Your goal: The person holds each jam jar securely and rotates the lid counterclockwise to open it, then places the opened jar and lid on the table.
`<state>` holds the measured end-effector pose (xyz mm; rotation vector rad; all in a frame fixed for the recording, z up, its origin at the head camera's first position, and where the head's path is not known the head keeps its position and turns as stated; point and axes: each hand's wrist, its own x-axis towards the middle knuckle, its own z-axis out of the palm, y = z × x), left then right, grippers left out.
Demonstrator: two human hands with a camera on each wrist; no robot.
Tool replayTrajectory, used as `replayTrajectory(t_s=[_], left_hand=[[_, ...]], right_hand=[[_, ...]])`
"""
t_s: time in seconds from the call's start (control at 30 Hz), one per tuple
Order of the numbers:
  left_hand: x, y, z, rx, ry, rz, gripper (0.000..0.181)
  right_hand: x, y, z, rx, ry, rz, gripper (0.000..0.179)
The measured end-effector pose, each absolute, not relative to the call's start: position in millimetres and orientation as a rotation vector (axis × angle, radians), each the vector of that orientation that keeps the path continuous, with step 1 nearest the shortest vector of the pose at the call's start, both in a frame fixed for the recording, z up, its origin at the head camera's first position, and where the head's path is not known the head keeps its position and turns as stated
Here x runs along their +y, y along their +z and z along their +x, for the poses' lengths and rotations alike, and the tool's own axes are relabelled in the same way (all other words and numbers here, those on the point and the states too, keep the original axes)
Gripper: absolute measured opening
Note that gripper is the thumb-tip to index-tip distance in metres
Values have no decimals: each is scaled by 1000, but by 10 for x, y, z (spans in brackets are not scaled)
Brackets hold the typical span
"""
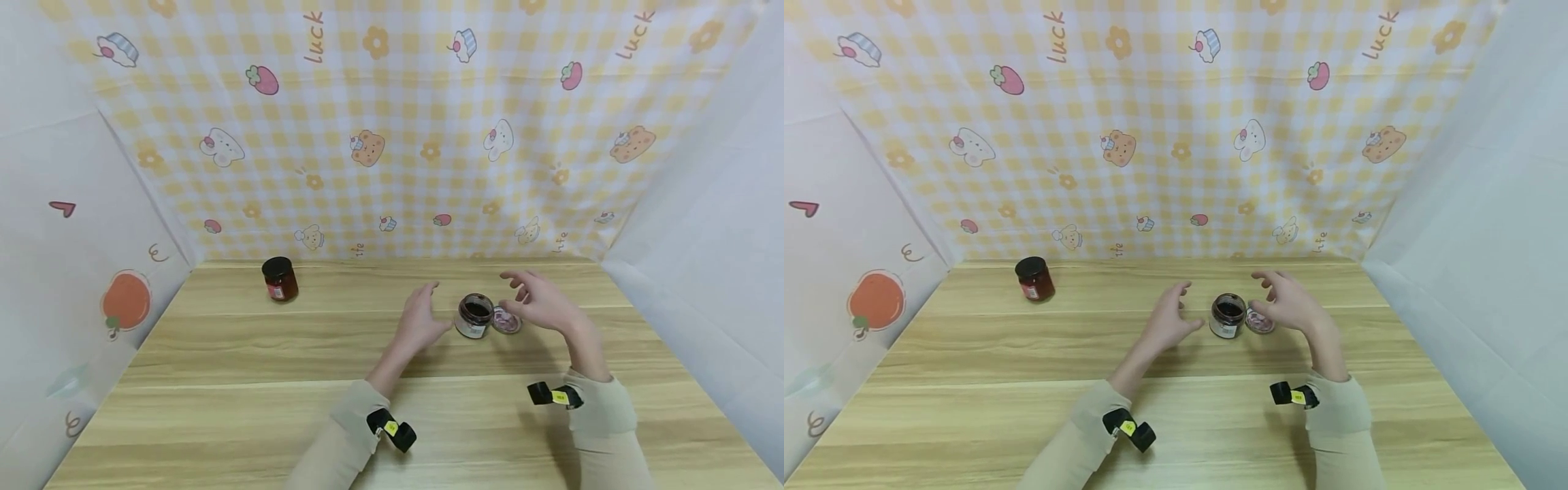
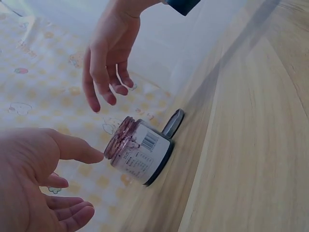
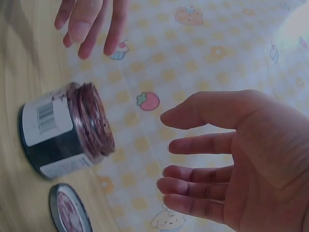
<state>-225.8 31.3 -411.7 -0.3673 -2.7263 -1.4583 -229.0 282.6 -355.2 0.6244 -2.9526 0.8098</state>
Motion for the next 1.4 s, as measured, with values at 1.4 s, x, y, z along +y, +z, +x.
replayTrajectory(t_s=[1.4], left_hand=[[-413, -4172, -2316, -2512, -1438, -321, 60]], right_hand=[[1720, -3513, -2422, -2766, 1012, 861, 57]])
